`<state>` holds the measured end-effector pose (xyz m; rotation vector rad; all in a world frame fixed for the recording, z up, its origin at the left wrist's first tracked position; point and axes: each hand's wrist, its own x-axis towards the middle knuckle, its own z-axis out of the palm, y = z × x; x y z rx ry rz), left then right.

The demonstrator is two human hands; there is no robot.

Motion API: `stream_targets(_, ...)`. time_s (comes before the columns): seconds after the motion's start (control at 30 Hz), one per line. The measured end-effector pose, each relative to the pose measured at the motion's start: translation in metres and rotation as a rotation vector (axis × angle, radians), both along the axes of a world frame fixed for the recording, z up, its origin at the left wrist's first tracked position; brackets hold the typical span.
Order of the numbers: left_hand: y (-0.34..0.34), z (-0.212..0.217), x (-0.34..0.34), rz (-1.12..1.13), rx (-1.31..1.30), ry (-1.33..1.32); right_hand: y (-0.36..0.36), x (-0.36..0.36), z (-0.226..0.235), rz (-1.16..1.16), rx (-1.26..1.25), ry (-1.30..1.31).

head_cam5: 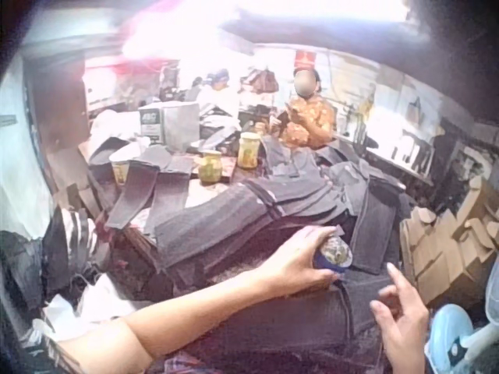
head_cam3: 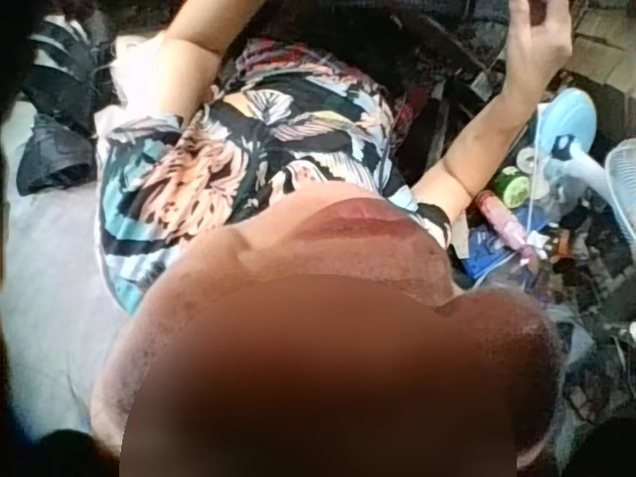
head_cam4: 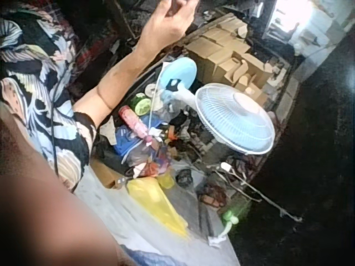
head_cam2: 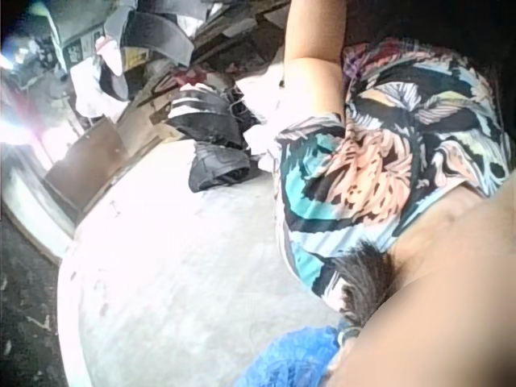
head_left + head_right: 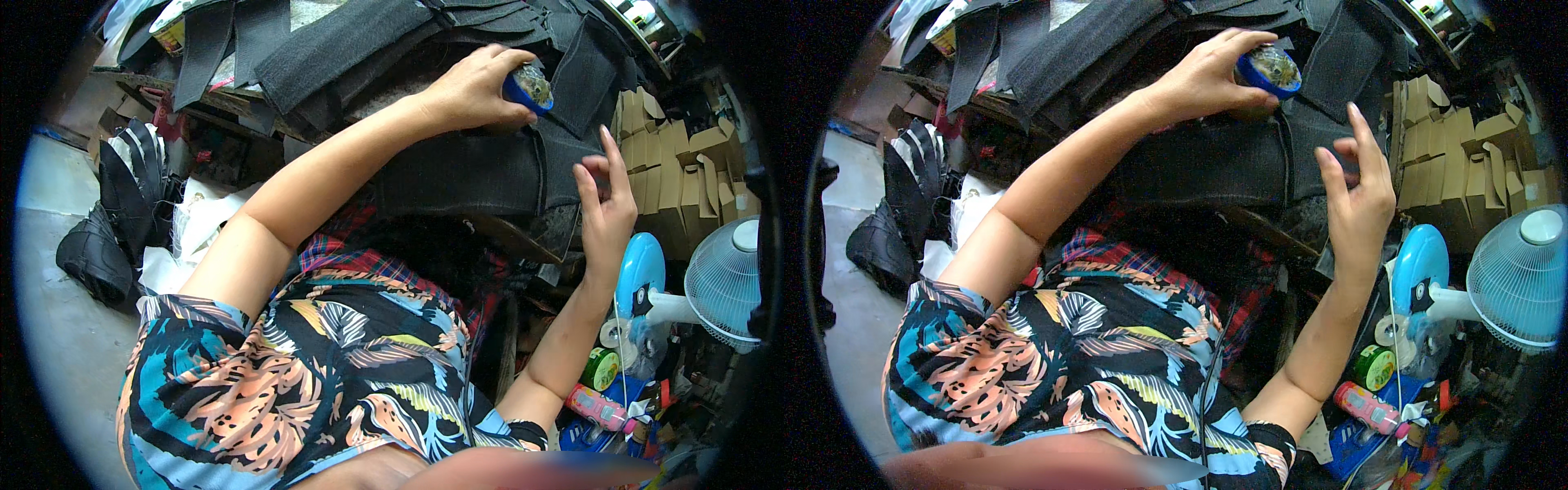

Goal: The person repeatedly picks up black fabric pieces from a pile on a table, inspects them by turning them over and feeling the edges, and places them back down. The person handles the pieces one at a time in a repetitive cycle.

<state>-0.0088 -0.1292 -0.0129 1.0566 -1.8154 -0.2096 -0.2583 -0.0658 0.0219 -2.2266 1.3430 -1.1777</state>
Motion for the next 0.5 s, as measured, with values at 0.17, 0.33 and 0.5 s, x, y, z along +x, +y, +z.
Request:
stream_targets(0.17, -0.012, -0.015, -0.001, 0.035, -0.042, 0.163, -0.038, 0.023, 0.014, 0.083, -0.115, 0.286)
stream_targets(0.33, -0.010, -0.018, -0.005, 0.016, 0.005, 0.248, -0.072, 0.038, 0.017, 0.162, 0.121, 0.216)
stream_targets(0.5, -0.009, -0.014, -0.004, 0.049, -0.040, 0.252, -0.084, 0.051, 0.002, 0.401, 0.299, -0.090)
